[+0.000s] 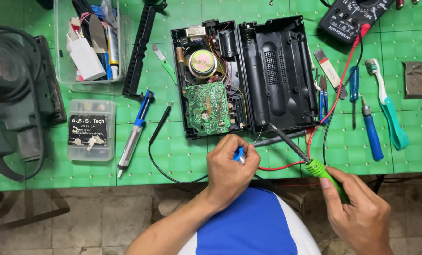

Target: The person tests the circuit board of an opened radio with multimeter probes, then solders and desolders wires and components on the board using a soldering iron, a desoldering pump, and electrical tape while working at a repair bench.

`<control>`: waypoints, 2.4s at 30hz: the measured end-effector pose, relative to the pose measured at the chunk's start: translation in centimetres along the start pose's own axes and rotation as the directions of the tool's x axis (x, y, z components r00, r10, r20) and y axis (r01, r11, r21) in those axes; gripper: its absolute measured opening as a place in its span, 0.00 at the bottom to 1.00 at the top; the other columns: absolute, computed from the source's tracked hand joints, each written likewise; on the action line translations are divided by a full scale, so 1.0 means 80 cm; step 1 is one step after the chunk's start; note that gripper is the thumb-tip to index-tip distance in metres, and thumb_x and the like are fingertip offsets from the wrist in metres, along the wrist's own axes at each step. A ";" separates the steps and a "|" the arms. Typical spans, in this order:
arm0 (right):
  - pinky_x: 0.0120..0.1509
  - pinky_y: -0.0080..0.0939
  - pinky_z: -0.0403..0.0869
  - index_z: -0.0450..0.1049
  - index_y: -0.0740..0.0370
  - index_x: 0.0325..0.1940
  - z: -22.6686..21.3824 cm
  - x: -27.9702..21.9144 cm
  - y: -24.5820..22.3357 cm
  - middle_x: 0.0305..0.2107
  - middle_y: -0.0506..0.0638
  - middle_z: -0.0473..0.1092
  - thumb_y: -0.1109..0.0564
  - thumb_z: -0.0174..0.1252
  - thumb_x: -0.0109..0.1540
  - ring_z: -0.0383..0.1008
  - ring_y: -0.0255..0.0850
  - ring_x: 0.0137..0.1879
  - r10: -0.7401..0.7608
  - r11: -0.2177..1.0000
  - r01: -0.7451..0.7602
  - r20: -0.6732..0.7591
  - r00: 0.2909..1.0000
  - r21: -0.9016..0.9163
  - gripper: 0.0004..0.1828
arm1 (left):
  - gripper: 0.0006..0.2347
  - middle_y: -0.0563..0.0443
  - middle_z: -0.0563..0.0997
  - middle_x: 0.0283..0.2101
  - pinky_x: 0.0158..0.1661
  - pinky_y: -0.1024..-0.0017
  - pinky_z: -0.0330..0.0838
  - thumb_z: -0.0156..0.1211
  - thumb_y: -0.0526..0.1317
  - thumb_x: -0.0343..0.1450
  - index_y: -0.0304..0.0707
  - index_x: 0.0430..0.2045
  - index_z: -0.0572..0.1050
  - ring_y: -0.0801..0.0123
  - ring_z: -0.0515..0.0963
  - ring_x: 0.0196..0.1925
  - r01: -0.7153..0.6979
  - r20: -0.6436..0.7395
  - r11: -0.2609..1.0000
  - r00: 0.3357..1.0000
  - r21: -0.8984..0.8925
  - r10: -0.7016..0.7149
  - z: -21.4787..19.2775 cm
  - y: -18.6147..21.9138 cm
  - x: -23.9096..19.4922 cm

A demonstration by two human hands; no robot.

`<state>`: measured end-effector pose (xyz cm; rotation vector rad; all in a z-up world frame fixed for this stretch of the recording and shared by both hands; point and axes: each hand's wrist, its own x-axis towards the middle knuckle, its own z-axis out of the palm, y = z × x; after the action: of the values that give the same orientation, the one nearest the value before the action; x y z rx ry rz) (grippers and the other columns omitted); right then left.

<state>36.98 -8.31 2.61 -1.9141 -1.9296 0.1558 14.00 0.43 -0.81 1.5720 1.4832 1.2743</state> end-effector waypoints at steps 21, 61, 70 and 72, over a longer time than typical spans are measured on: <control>0.44 0.39 0.71 0.82 0.62 0.52 0.006 0.000 0.004 0.39 0.47 0.79 0.58 0.63 0.69 0.78 0.38 0.42 -0.068 0.997 0.067 -0.028 0.997 -0.026 0.09 | 0.06 0.57 0.70 0.21 0.28 0.66 0.65 0.59 0.34 0.64 0.42 0.19 0.67 0.68 0.69 0.23 0.010 -0.006 0.994 1.000 0.109 -0.009 0.005 0.008 0.010; 0.44 0.36 0.71 0.84 0.62 0.50 -0.002 0.008 -0.003 0.39 0.46 0.80 0.59 0.64 0.69 0.78 0.37 0.40 -0.138 0.986 0.135 -0.027 0.990 -0.099 0.08 | 0.06 0.56 0.70 0.21 0.28 0.67 0.65 0.59 0.32 0.64 0.40 0.19 0.68 0.68 0.69 0.23 -0.037 -0.020 0.994 0.999 0.100 0.039 0.004 0.009 0.011; 0.43 0.35 0.71 0.83 0.61 0.49 -0.011 0.014 -0.012 0.37 0.45 0.79 0.60 0.64 0.69 0.78 0.35 0.39 -0.177 0.978 0.174 -0.016 0.984 -0.117 0.06 | 0.06 0.56 0.70 0.21 0.27 0.67 0.64 0.59 0.32 0.64 0.40 0.19 0.68 0.68 0.68 0.23 -0.024 -0.019 0.996 0.999 0.090 0.026 0.005 0.008 0.011; 0.42 0.34 0.70 0.83 0.59 0.49 -0.012 0.014 -0.013 0.37 0.43 0.79 0.59 0.63 0.70 0.77 0.34 0.39 -0.167 0.977 0.164 -0.014 0.986 -0.136 0.06 | 0.06 0.56 0.70 0.21 0.27 0.67 0.65 0.59 0.32 0.63 0.40 0.19 0.68 0.68 0.68 0.23 -0.025 -0.023 0.995 0.999 0.095 0.028 0.005 0.008 0.011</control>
<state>36.38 -7.47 4.14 -1.8164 -2.1194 -0.0484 14.50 1.23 -0.15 1.6479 1.5635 1.2579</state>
